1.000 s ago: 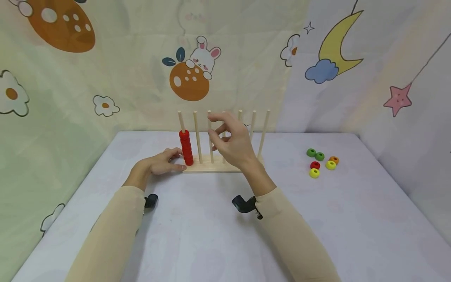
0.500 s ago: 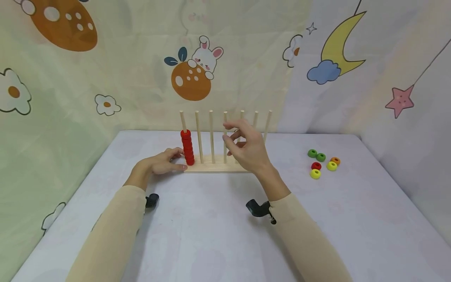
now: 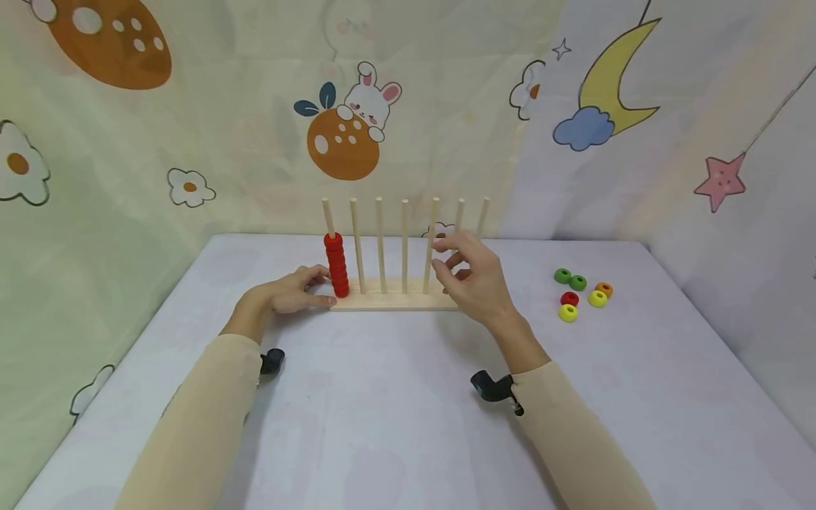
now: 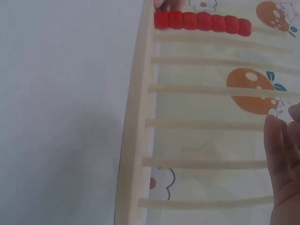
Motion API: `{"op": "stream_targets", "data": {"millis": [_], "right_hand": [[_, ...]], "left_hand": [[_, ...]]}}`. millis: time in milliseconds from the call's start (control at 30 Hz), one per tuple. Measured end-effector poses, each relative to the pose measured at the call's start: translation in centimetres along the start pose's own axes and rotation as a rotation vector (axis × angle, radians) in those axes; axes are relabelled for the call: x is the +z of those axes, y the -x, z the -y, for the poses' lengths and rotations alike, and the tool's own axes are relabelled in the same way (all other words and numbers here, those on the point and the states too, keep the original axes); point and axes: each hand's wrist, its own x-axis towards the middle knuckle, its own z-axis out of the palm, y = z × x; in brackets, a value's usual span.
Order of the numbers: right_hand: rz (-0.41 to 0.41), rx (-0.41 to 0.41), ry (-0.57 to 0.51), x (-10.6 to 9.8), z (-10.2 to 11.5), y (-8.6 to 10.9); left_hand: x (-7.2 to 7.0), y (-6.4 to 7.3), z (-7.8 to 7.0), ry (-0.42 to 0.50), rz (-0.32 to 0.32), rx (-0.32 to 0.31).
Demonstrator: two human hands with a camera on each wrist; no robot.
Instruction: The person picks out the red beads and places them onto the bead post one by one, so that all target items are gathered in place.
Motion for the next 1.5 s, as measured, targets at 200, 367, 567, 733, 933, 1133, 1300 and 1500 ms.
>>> {"op": "stream_targets", "data": {"millis": [200, 367, 567, 733, 933, 1133, 1300, 1500], "right_hand": [[0.018, -0.006, 0.158, -1.7, -3.5, 0.9], [-0.012, 0.0, 0.223, -3.5, -3.8, 1.2], [-0.038, 0.039, 0.29, -5.5, -5.2, 1.4], [-0.04, 0.113, 0.368, -6.9, -5.7, 1.9], [-0.018, 0.187, 0.394, -8.2, -6.5, 2.6], [-0.001, 0.239, 0.443, -9.2, -7.0, 3.3], [0.013, 0.306, 0.487, -10.3, -7.0, 4.0], [0.041, 0.399, 0.511, -11.6, -7.2, 4.8]], "left_hand": [[0.0, 0.1, -0.2, -0.007, -0.001, -0.006], [-0.1, 0.1, -0.3, -0.007, -0.001, -0.001], [-0.3, 0.2, -0.3, -0.012, -0.008, -0.01], [-0.3, 0.3, -0.3, -0.011, -0.008, -0.006], [-0.2, 0.4, -0.2, 0.002, -0.006, -0.022], [-0.1, 0.2, -0.2, -0.002, -0.005, -0.017], [0.0, 0.0, -0.1, -0.008, -0.004, -0.007], [0.0, 0.0, -0.3, -0.008, -0.001, -0.01]]}}
